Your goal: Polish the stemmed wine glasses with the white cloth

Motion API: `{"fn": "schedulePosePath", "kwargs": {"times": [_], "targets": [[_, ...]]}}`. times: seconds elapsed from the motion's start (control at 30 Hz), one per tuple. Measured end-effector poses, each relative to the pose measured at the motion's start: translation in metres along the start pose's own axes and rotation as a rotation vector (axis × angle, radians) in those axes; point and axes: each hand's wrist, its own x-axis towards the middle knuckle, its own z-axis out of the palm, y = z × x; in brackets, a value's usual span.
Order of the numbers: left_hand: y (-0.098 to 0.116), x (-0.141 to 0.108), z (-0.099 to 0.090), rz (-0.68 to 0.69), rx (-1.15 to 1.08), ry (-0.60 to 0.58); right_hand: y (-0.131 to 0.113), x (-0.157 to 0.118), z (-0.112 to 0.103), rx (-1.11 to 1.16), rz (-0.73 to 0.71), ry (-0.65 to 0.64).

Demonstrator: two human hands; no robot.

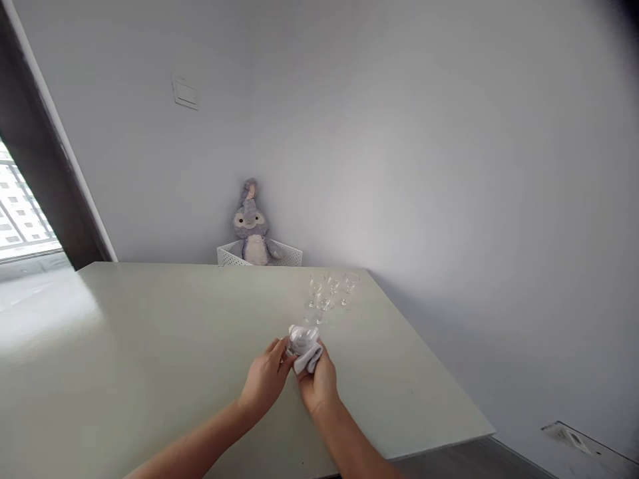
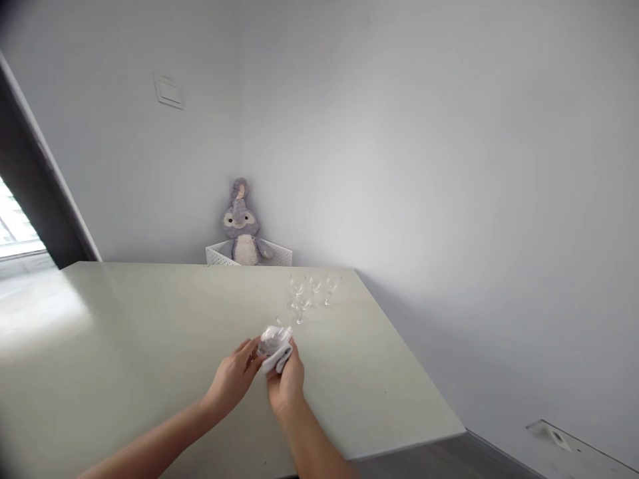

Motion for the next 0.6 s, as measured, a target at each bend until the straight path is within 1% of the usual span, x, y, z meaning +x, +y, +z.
{"fn": "schedulePosePath", "kwargs": {"times": [0.03,0.1,0.17,0.2,0.23,0.3,0.37,0.4,0.47,0.53,0.57,0.6], "targets": [[0.000,0.003,0.002,0.027,0.004,0.058,0.004,-0.003,0.004,0.055,0.028,0.019],[0.000,0.008,0.005,0.063,0.022,0.173,0.009,-0.009,0.014,0.161,0.063,0.117],[-0.002,0.010,0.007,0.068,0.017,0.251,0.009,-0.013,0.021,0.122,0.054,0.116],[-0.004,0.010,0.008,0.063,-0.016,0.255,0.008,-0.014,0.023,0.081,0.045,0.102],[-0.006,0.010,0.009,0.052,-0.080,0.234,0.007,-0.013,0.023,0.035,0.040,0.082],[-0.009,0.010,0.008,-0.001,-0.317,0.122,0.002,-0.010,0.022,-0.047,0.047,0.045],[-0.011,0.012,0.002,-0.124,-0.638,-0.007,-0.002,-0.004,0.018,-0.095,0.069,0.026],[-0.011,0.013,-0.002,-0.199,-0.794,-0.050,-0.004,-0.001,0.016,-0.114,0.096,0.003],[-0.011,0.018,-0.011,-0.315,-1.038,-0.097,-0.007,0.004,0.013,-0.150,0.169,-0.090],[-0.010,0.024,-0.020,-0.354,-1.155,-0.110,-0.008,0.008,0.011,-0.203,0.223,-0.213],[-0.010,0.026,-0.024,-0.362,-1.168,-0.109,-0.009,0.009,0.010,-0.249,0.222,-0.267],[-0.011,0.029,-0.026,-0.371,-1.159,-0.095,-0.010,0.011,0.009,-0.317,0.193,-0.309]]}}
